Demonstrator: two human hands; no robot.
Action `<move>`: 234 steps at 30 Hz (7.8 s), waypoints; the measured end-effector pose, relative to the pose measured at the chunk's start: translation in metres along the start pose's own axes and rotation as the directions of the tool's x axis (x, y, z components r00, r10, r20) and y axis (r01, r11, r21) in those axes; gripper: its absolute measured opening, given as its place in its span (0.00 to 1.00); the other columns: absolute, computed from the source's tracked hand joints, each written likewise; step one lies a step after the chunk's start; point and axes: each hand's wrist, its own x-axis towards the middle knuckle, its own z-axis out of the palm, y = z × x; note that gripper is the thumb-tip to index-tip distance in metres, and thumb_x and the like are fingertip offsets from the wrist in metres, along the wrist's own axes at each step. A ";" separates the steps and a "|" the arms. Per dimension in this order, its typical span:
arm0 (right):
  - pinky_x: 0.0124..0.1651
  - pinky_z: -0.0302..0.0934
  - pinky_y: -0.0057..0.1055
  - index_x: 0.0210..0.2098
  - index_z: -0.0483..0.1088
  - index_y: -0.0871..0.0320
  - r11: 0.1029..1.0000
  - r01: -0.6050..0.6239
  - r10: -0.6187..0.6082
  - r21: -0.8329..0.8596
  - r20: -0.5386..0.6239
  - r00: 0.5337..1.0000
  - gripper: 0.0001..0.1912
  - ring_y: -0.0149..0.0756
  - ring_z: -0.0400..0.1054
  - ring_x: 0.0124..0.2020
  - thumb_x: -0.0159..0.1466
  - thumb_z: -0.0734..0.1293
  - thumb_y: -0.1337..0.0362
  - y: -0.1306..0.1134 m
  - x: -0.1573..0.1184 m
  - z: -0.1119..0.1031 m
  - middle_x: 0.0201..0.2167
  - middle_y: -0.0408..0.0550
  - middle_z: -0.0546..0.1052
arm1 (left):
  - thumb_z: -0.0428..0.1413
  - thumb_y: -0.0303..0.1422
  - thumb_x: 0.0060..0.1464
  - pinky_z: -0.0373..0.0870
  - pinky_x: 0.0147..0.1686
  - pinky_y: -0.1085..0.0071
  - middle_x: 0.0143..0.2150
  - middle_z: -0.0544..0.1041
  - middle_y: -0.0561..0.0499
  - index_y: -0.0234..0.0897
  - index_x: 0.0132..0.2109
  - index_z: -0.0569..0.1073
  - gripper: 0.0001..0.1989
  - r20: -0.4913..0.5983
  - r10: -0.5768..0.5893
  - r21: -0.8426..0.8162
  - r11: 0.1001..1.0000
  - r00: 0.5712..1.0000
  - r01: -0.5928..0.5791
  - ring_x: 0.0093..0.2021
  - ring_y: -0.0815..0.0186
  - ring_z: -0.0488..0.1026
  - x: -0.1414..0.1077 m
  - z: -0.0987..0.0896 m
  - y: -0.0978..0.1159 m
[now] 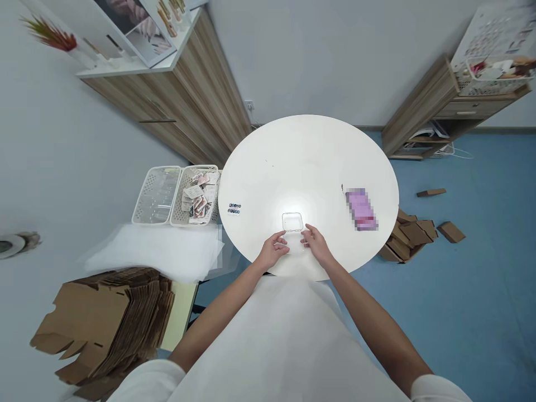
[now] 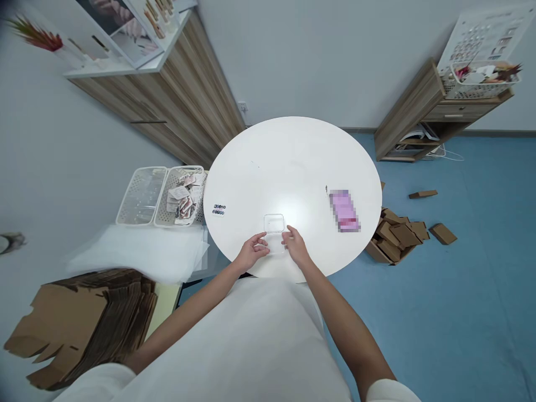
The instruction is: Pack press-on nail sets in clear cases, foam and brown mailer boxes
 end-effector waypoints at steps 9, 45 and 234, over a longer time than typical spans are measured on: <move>0.39 0.64 0.35 0.54 0.57 0.53 0.946 0.121 -0.146 -0.300 -0.060 0.988 0.29 0.36 0.62 0.39 0.52 0.62 0.62 0.037 -0.004 0.014 0.44 0.50 0.62 | 0.58 0.27 0.44 0.67 0.40 0.66 0.39 0.71 0.47 0.35 0.46 0.65 0.20 -0.160 -0.044 0.138 0.988 0.986 0.066 0.33 0.71 0.70 0.022 -0.003 -0.019; 0.41 0.60 0.39 0.46 0.64 0.54 0.702 0.291 -0.246 -0.650 0.163 0.956 0.20 0.39 0.63 0.39 0.54 0.63 0.57 -0.046 0.071 0.111 0.41 0.50 0.68 | 0.53 0.28 0.47 0.64 0.41 0.66 0.43 0.67 0.46 0.36 0.57 0.57 0.28 -0.236 0.222 0.748 0.663 0.946 0.031 0.33 0.67 0.67 0.046 -0.206 0.044; 0.37 0.61 0.33 0.41 0.64 0.57 0.730 0.471 -0.070 -0.495 0.632 0.772 0.14 0.34 0.66 0.32 0.57 0.56 0.63 -0.006 0.050 0.261 0.34 0.48 0.72 | 0.48 0.37 0.52 0.59 0.53 0.60 0.53 0.65 0.42 0.36 0.51 0.64 0.19 -0.524 0.153 0.538 0.823 0.838 0.186 0.54 0.57 0.61 -0.080 -0.206 -0.040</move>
